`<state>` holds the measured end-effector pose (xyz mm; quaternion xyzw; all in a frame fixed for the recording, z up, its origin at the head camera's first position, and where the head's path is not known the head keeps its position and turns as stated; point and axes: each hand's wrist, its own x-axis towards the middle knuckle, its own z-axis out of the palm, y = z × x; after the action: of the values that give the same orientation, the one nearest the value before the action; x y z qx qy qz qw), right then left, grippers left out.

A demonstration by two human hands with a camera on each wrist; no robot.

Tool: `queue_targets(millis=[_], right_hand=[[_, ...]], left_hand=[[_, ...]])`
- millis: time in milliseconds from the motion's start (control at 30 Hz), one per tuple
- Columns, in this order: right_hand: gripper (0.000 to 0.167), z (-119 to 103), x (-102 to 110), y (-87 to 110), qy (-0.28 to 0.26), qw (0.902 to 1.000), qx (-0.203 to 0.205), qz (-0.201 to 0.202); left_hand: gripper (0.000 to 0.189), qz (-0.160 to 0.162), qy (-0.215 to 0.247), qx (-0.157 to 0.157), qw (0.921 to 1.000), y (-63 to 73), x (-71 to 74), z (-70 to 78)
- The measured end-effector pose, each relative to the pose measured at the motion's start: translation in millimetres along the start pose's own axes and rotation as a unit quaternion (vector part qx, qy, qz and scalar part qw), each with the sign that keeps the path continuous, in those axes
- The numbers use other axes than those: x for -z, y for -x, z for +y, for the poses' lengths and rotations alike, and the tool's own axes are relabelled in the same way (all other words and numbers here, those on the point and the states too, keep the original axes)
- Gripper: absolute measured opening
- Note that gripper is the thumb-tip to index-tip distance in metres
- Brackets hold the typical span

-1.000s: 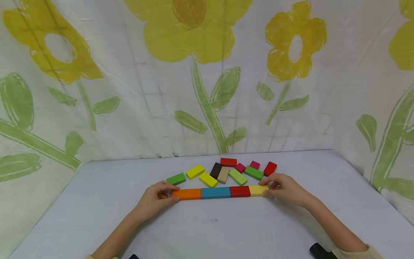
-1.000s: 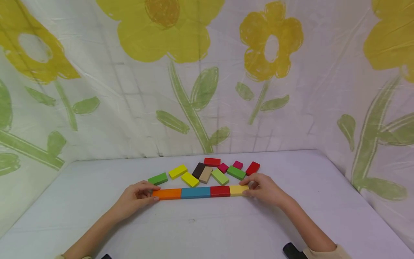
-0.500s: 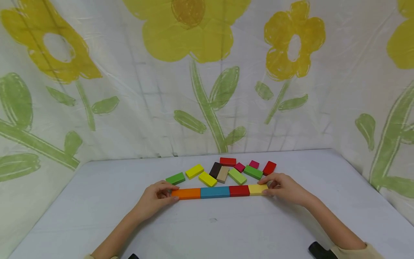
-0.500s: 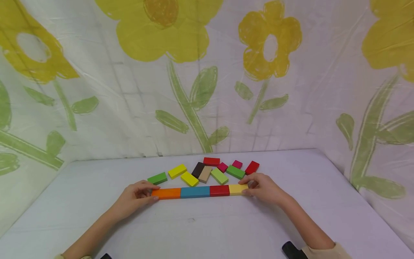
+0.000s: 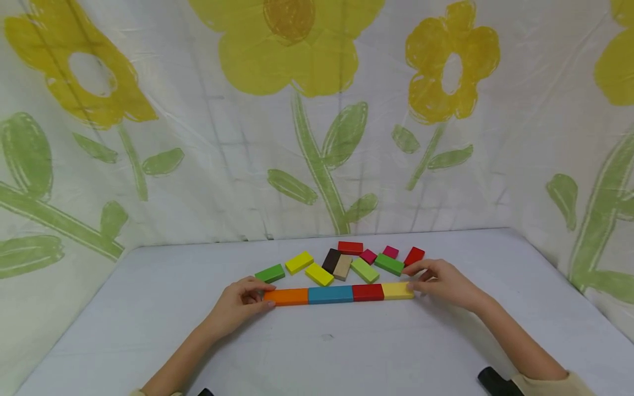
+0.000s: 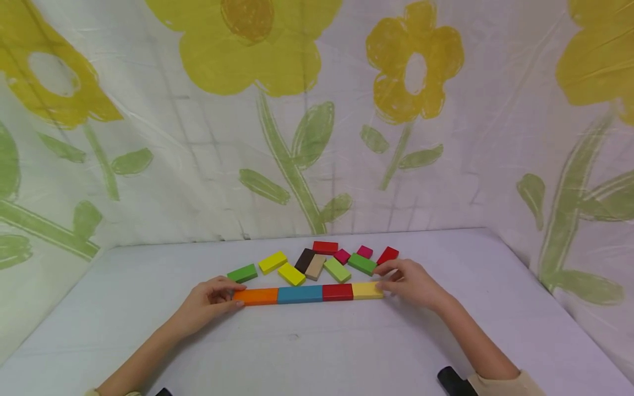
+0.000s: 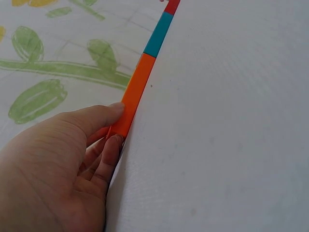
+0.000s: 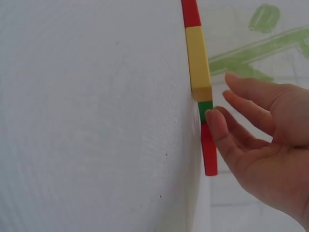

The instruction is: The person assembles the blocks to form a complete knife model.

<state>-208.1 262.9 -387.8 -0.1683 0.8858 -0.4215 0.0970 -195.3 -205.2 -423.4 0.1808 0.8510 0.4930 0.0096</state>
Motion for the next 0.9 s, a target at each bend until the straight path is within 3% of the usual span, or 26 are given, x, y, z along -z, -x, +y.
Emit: queue_targets(millis=[233, 700, 900], right_hand=[[0.033, -2.3, 2.3, -10.8, 0.025, 0.9991, 0.017, 0.028], [0.034, -3.8, -5.7, -40.4, 0.065, 0.9959, -0.030, 0.056], [0.034, -3.9, -8.5, -45.5, 0.072, 0.9954, -0.025, 0.058]], left_hand=[[0.029, 0.001, -0.003, 0.003, 1.0000, -0.2, -0.2, 2.0], [0.028, 0.001, 0.004, 0.000, 1.0000, 0.1, -1.1, -3.1], [0.029, 0.002, 0.004, -0.001, 1.0000, -0.2, -1.1, -3.1]])
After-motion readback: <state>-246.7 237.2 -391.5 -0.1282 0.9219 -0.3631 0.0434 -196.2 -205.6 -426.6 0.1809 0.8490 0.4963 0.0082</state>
